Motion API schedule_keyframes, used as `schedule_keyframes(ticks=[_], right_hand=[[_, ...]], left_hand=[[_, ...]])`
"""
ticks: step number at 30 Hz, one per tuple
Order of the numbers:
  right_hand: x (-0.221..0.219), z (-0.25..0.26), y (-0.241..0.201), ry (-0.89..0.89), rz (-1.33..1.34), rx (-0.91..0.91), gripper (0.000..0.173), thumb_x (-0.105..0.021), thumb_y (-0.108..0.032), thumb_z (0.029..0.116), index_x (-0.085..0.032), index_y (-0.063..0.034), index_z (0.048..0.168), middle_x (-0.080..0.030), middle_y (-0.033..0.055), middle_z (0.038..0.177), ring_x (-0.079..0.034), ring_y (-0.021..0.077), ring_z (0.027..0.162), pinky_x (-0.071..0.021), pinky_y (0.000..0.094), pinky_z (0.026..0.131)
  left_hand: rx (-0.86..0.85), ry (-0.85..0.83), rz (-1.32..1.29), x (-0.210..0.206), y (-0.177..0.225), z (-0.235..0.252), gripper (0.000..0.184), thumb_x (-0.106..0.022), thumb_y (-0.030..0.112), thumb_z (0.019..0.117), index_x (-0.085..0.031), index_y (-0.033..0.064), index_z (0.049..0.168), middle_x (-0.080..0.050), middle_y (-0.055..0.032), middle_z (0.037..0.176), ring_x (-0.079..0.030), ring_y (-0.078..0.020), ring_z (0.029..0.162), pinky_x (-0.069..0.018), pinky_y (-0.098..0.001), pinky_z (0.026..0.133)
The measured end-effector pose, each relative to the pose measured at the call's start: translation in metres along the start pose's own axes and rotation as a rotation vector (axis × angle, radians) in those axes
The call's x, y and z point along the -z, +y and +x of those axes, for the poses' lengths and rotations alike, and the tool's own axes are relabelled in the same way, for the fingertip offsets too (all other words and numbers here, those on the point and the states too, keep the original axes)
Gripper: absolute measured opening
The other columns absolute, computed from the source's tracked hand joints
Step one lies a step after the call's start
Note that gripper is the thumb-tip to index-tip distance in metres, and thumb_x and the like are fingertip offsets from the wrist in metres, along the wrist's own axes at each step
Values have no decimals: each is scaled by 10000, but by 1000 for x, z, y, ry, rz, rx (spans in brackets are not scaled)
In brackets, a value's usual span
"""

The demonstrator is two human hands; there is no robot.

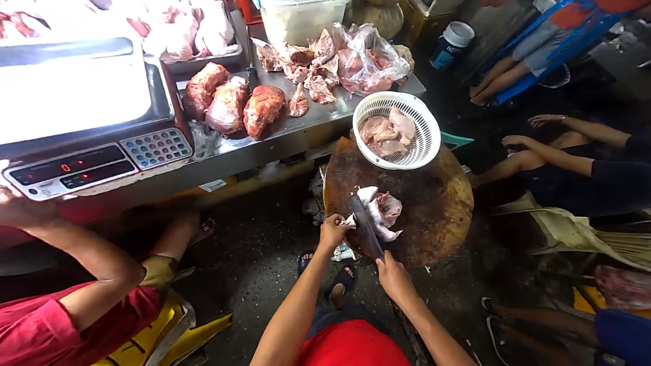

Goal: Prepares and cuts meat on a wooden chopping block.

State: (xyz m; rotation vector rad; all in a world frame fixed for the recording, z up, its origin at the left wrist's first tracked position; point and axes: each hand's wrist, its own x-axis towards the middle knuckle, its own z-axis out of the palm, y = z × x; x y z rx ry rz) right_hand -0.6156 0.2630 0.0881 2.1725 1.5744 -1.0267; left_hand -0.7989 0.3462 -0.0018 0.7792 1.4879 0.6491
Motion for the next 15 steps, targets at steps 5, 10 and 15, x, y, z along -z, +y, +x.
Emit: schedule_keyframes(ticks=[5, 10, 15], right_hand=[[-10, -6, 45, 109, 180, 129, 391, -518, -317, 1077, -628, 4, 1272, -708, 236, 927, -710, 404, 900, -553, 598, 846], [0, -53, 48, 514, 444, 320, 421, -551, -350, 1023, -690, 48, 1034, -640, 109, 662, -645, 217, 579, -567, 448, 577], [15, -61, 0, 759, 654, 607, 344, -529, -310, 1068, -639, 14, 1039, -631, 13, 694, -609, 43, 560, -571, 242, 545]], left_hand=[[-14, -51, -297, 14, -10, -15, 132, -619, -3, 964, -577, -53, 1079, -679, -140, 837, -681, -211, 648, -611, -374, 632], [-24, -105, -194, 29, -5, -20, 184, -650, 20, 951, -604, -43, 1117, -666, -114, 881, -667, -183, 697, -608, -372, 681], [-26, -118, -96, 30, -13, -7, 193, -649, 18, 938, -621, -20, 1124, -671, -124, 939, -676, -195, 739, -606, -362, 681]])
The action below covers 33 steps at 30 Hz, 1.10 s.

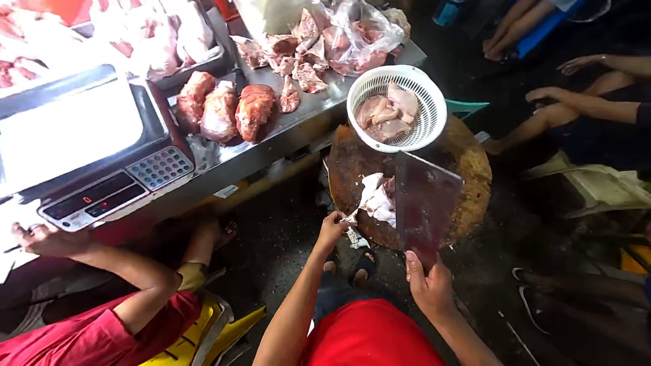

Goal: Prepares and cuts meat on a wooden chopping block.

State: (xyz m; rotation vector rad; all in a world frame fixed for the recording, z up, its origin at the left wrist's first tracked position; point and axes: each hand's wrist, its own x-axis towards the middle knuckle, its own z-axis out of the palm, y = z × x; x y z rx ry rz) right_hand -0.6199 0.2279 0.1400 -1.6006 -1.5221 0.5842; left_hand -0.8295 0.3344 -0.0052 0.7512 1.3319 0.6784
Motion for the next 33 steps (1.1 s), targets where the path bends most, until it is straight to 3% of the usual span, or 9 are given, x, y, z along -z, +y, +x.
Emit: schedule_keyframes(ticks=[3, 5, 7, 11, 15, 17, 22, 28, 33], right_hand=[[-28, -7, 26, -174, -305, -88, 325, -537, -250, 1043, -669, 42, 1090, -689, 124, 737, -691, 221, 624, -605, 396, 607], [-33, 0, 45, -604, -510, -450, 394, -450, -303, 1097, -585, -8, 1321, -724, 225, 974, -729, 404, 929, -577, 580, 833], [-30, 3, 63, -715, -491, -599, 410, -474, -328, 1088, -587, -27, 1342, -716, 234, 1040, -705, 415, 1015, -547, 600, 898], [-3, -18, 77, -565, -289, -620, 366, -567, -288, 1057, -655, 31, 1213, -707, 239, 954, -701, 391, 929, -536, 599, 879], [23, -50, 87, -361, -192, -601, 416, -593, -321, 1024, -676, 55, 1180, -693, 225, 866, -684, 349, 803, -541, 586, 795], [31, -65, 90, -207, -191, -580, 437, -592, -359, 1003, -694, 54, 1098, -658, 173, 748, -644, 290, 669, -540, 538, 681], [33, -80, 118, 1, -450, -695, 415, -526, -314, 1067, -658, 71, 1147, -680, 273, 801, -693, 455, 766, -537, 654, 710], [41, -71, 133, -169, -330, -998, 490, -524, -278, 1077, -487, 19, 1465, -705, 291, 1054, -698, 461, 1000, -532, 639, 908], [45, -57, 156, -142, -182, -1147, 421, -615, -270, 1005, -599, -28, 1349, -690, 227, 904, -679, 359, 743, -553, 572, 716]], left_hand=[[3, -5, 21, 3, 3, -2, 184, -651, 9, 933, -622, -21, 1113, -668, -116, 926, -663, -178, 720, -593, -342, 663], [-15, 39, -1, 5, 8, -5, 132, -647, 0, 928, -621, -22, 1056, -667, -107, 872, -651, -171, 688, -578, -334, 639], [-71, 122, -46, 10, 27, -6, 101, -642, -4, 920, -623, -27, 1017, -677, -113, 856, -656, -184, 695, -581, -352, 653], [-318, 205, -56, 34, 145, 7, 203, -652, 38, 966, -610, -83, 1124, -688, -142, 883, -670, -196, 724, -597, -389, 721], [-687, 366, 3, 62, 271, 55, 778, -745, 84, 867, -360, 2, 1538, -502, -216, 1474, -570, -283, 1280, -530, -449, 1031], [-772, 484, 181, 64, 303, 73, 815, -728, 133, 858, -339, 31, 1567, -364, -232, 1593, -477, -311, 1401, -479, -452, 1103], [-634, 50, 543, 0, 225, 68, 341, -592, 69, 1001, -592, 6, 1336, -657, -193, 1283, -677, -281, 1100, -568, -462, 950], [-587, -393, 924, -54, 113, 85, 498, -634, 7, 913, -612, 68, 1407, -553, -161, 1486, -513, -285, 1396, -411, -467, 1182], [-482, -295, 1489, -59, 125, 66, 791, -713, 81, 831, -475, 371, 1528, -477, -227, 1497, -453, -463, 1373, -435, -668, 1031]])
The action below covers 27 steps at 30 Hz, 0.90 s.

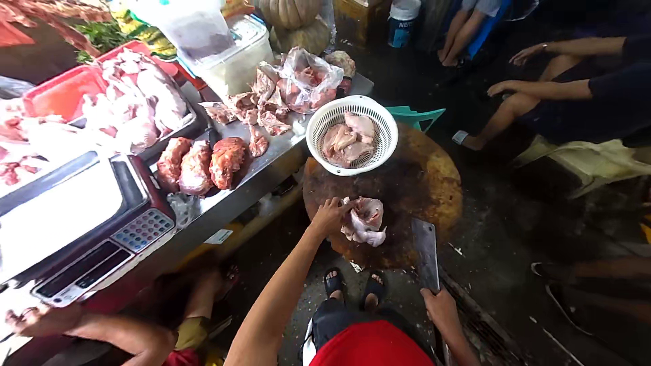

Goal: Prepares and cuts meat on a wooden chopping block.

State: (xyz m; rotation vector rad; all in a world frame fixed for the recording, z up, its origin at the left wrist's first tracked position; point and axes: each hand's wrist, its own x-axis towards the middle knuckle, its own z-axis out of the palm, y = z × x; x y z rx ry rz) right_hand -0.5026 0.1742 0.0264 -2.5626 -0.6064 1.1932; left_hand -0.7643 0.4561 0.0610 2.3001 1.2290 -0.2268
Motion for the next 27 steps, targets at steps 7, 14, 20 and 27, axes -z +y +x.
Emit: schedule_keyframes(ticks=[7, 14, 20, 27], right_hand=[[17, -15, -9, 52, 138, 360, 485, -576, -423, 1047, -636, -5, 1285, -666, 191, 786, -628, 301, 587, -549, 549, 599], [1, -24, -135, -103, -137, 850, 466, -537, -414, 1060, -633, 4, 1242, -713, 198, 891, -720, 372, 838, -579, 586, 782], [-35, -11, -193, -195, -452, 933, 551, -463, -423, 1089, -491, -18, 1462, -723, 221, 1025, -715, 399, 988, -553, 563, 899], [-53, -16, -168, -72, -521, 857, 514, -469, -409, 1090, -561, 40, 1324, -722, 232, 972, -730, 406, 939, -577, 563, 839]], left_hand=[[2, 221, -38, -36, -2, -48, 308, -684, 331, 946, -736, 55, 1074, -673, -146, 1290, -556, -354, 1305, -347, -566, 1160], [221, 542, -524, -87, 31, -85, 227, -666, 208, 953, -750, 59, 1102, -737, -125, 1073, -694, -266, 1058, -506, -522, 1006], [325, 517, -275, -83, 34, -90, 246, -587, 225, 1005, -756, 141, 1164, -722, -105, 1183, -623, -325, 1203, -397, -569, 1086], [278, 484, -214, -79, 26, -87, 255, -568, 241, 991, -748, 136, 1138, -722, -102, 1123, -621, -323, 1179, -361, -579, 1093]])
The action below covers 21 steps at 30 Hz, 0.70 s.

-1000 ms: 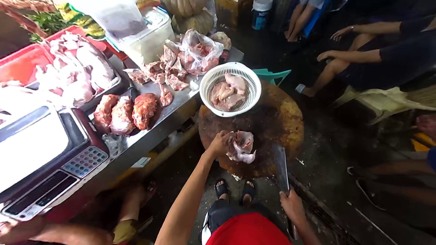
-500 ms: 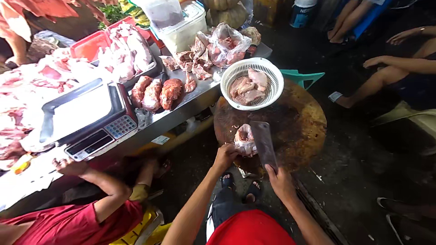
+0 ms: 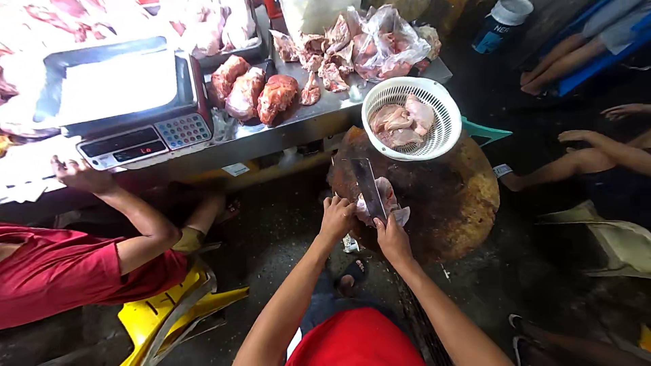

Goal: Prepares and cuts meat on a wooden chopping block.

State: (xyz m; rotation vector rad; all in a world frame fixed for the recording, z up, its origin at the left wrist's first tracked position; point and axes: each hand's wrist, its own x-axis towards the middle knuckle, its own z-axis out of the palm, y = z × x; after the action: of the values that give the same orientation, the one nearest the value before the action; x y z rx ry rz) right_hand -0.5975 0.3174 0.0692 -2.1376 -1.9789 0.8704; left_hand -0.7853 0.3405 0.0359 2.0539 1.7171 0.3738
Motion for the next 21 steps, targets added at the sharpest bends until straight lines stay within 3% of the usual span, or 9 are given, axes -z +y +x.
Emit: schedule_keyframes(ticks=[7, 11, 16, 19, 21], right_hand=[[2, -61, 39, -130, -138, -163, 476, -482, -429, 1085, -574, 5, 1259, -718, 204, 867, -738, 396, 862, -587, 551, 775], [3, -45, 20, -124, -109, -177, 486, -471, -437, 1088, -561, -1, 1282, -713, 200, 868, -735, 388, 856, -583, 550, 776], [-13, -6, -13, 38, 4, -140, 505, -495, -400, 1084, -572, 51, 1298, -720, 225, 911, -733, 401, 879, -582, 558, 807], [-21, -15, 0, 7, 51, -182, 537, -520, -423, 1071, -560, 36, 1345, -727, 226, 946, -733, 399, 912, -577, 567, 842], [-19, -40, 19, -83, 24, -240, 539, -521, -449, 1066, -574, 26, 1315, -721, 225, 926, -729, 401, 897, -576, 577, 828]], left_hand=[[-150, -152, -10, 4, -13, 13, 264, -524, 141, 1001, -730, 131, 1164, -702, -119, 1171, -590, -336, 1229, -351, -575, 1110], [-248, -139, -15, 1, -16, 16, 310, -489, 73, 1011, -724, 122, 1207, -713, -121, 1160, -609, -334, 1211, -369, -570, 1106], [-292, -104, 40, 3, -12, 13, 244, -512, 48, 994, -718, 97, 1115, -704, -102, 1084, -627, -317, 1147, -362, -589, 1107], [-262, -66, 67, 7, -19, 15, 242, -529, 64, 994, -733, 137, 1101, -714, -75, 1054, -639, -299, 1120, -332, -614, 1118], [-252, -86, 64, 7, -26, 16, 248, -525, 64, 991, -737, 142, 1095, -720, -71, 1080, -634, -305, 1145, -302, -643, 1140]])
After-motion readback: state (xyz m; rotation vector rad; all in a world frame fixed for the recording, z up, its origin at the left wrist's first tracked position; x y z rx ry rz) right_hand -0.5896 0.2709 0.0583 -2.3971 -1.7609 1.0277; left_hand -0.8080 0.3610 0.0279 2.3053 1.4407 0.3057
